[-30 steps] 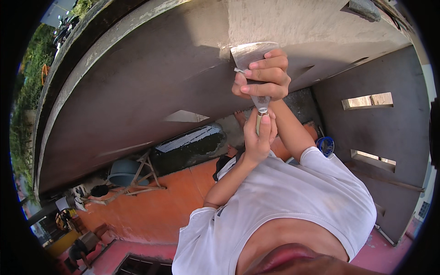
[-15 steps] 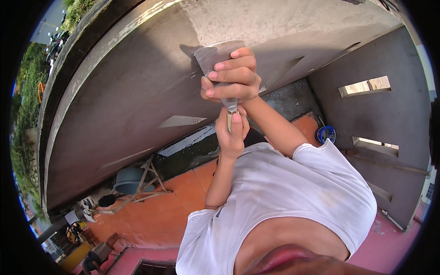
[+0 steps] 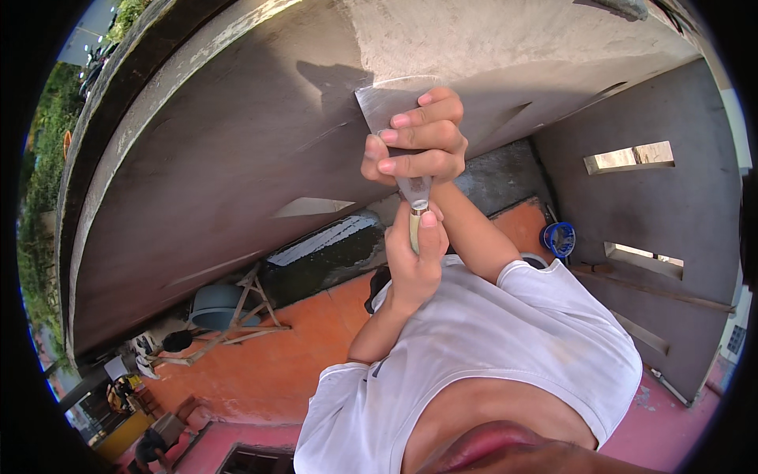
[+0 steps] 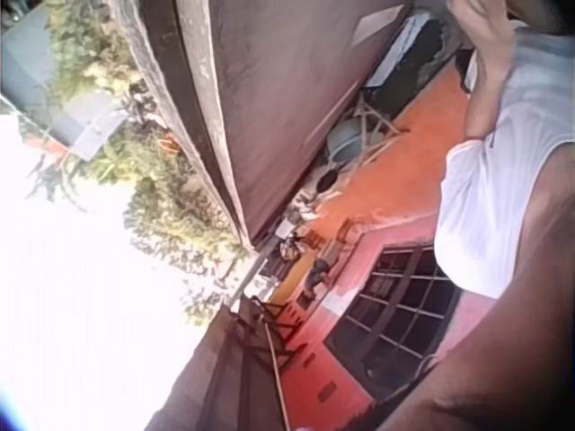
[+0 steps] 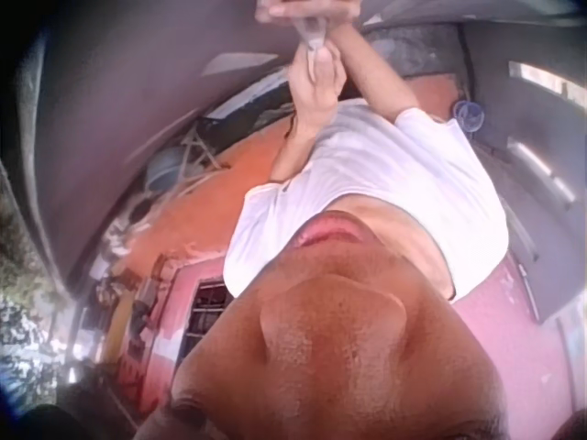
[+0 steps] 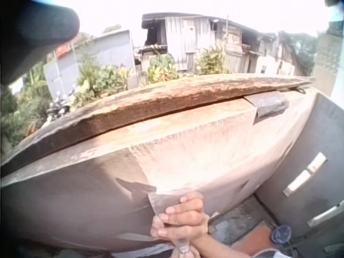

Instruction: The person uses a trowel to apply and smooth plaster on a ceiling surface. They repeatedly spread and level the material across the ceiling area, working methodically to even out the surface.

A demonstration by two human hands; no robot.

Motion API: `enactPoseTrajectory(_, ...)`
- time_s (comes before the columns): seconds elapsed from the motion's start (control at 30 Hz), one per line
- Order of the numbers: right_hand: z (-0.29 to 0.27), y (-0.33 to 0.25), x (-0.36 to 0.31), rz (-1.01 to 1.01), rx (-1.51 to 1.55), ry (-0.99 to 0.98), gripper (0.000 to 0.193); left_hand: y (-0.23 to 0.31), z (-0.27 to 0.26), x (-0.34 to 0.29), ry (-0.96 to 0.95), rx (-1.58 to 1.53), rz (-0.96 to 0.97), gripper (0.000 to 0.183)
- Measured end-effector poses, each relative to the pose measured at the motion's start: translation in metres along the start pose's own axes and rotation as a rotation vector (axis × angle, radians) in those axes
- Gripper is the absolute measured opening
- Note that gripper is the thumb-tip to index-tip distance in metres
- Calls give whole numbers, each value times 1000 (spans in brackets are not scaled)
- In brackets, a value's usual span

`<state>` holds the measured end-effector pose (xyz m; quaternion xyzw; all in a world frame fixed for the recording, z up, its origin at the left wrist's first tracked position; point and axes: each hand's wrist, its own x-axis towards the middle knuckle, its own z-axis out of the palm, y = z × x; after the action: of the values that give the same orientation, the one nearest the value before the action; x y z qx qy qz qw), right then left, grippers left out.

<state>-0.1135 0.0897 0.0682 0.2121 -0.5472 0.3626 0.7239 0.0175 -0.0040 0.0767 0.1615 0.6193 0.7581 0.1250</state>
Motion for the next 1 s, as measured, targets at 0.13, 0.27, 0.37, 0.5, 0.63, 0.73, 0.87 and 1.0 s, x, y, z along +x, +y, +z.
enactPoseTrajectory(0.13,-1,-3,13,10,54,1,30,12,13,-6,-5,-65,-16,40)
enactPoseTrajectory(0.27,-13,6,24,-90,88,-135,30,4,17,-4,-87,-326,-74,37)
enactPoseTrajectory(0.37,-20,11,24,-72,120,-241,27,-13,27,6,-54,-304,14,38)
enactPoseTrajectory(0.5,-11,6,4,9,55,-141,28,-14,6,15,106,184,84,36)
enactPoseTrajectory(0.63,15,-9,-5,94,-77,67,32,25,-25,10,62,369,-18,39)
enactPoseTrajectory(0.73,20,-23,-4,120,-166,54,34,41,-51,8,-83,154,-159,34)
enactPoseTrajectory(0.87,5,-18,-9,53,-146,-37,34,25,-40,5,-92,-46,-177,36)
enactPoseTrajectory(1.0,-4,-12,-15,28,-90,-96,33,7,-37,3,-62,-92,-206,37)
